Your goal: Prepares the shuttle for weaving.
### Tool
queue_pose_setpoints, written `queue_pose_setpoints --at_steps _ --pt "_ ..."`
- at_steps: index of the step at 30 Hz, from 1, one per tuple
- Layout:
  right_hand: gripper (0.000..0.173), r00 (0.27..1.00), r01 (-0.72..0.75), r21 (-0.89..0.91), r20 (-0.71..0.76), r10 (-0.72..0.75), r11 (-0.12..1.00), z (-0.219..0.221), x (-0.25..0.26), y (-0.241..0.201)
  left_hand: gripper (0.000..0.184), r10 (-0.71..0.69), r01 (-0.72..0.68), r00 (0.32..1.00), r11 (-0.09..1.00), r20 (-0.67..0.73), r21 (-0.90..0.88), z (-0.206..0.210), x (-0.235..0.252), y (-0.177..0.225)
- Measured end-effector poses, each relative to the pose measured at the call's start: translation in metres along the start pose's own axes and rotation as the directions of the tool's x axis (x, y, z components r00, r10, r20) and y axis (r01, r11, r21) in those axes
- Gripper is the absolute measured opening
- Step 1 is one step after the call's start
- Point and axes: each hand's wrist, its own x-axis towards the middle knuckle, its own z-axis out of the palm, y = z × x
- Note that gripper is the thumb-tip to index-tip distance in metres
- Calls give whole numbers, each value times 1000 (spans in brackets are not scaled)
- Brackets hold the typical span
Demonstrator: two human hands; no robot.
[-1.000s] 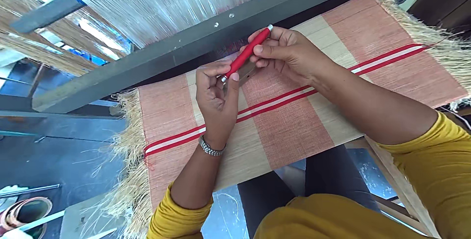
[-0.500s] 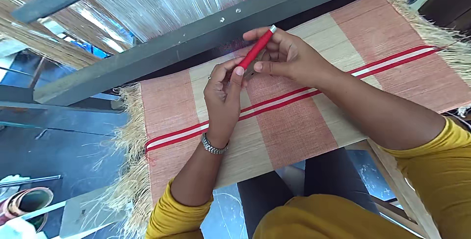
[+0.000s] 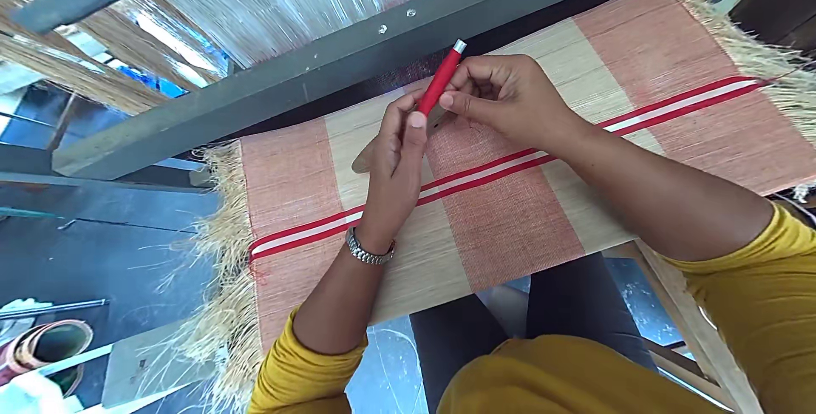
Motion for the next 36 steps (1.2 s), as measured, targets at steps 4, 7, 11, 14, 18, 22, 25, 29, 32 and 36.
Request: queue_pose_setpoints --at_steps 4,7,11,14,18,22,25,29,32,36 --pt "13 995 96 -111 -30 -100 989 3 -1 2 35 38 -27 996 990 -83 138 1 0 -1" --pt "14 992 114 -169 -33 -121 979 3 -1 2 33 40 -12 993 972 -113 235 1 0 -1" --pt "14 991 115 -210 -45 -127 971 5 -1 2 32 14 10 995 971 -100 237 2 -2 -3" --pt "15 981 163 -287 -57 -187 944 5 -1 2 33 -9 32 995 971 -100 235 1 -2 -3" --pt "17 966 228 -328 -41 -254 917 7 -2 2 33 -9 31 994 978 -107 204 1 -3 -3" --pt "17 951 270 -388 -36 -307 881 10 -4 -1 31 17 9 992 979 -124 204 2 -2 -2" --pt "16 958 274 -347 11 -288 897 11 -4 -1 34 29 -1 992 977 -127 214 3 -2 0" --pt "16 973 224 -189 96 -209 956 9 -3 0 36 70 -30 984 971 -162 236 2 0 -3" --pt "15 985 139 -94 113 -128 986 7 -4 1 38 93 -45 975 972 -203 229 1 6 -7" --pt "14 984 20 26 174 -24 999 5 -4 -4 37 133 -79 967 968 -219 238 0 8 -7"
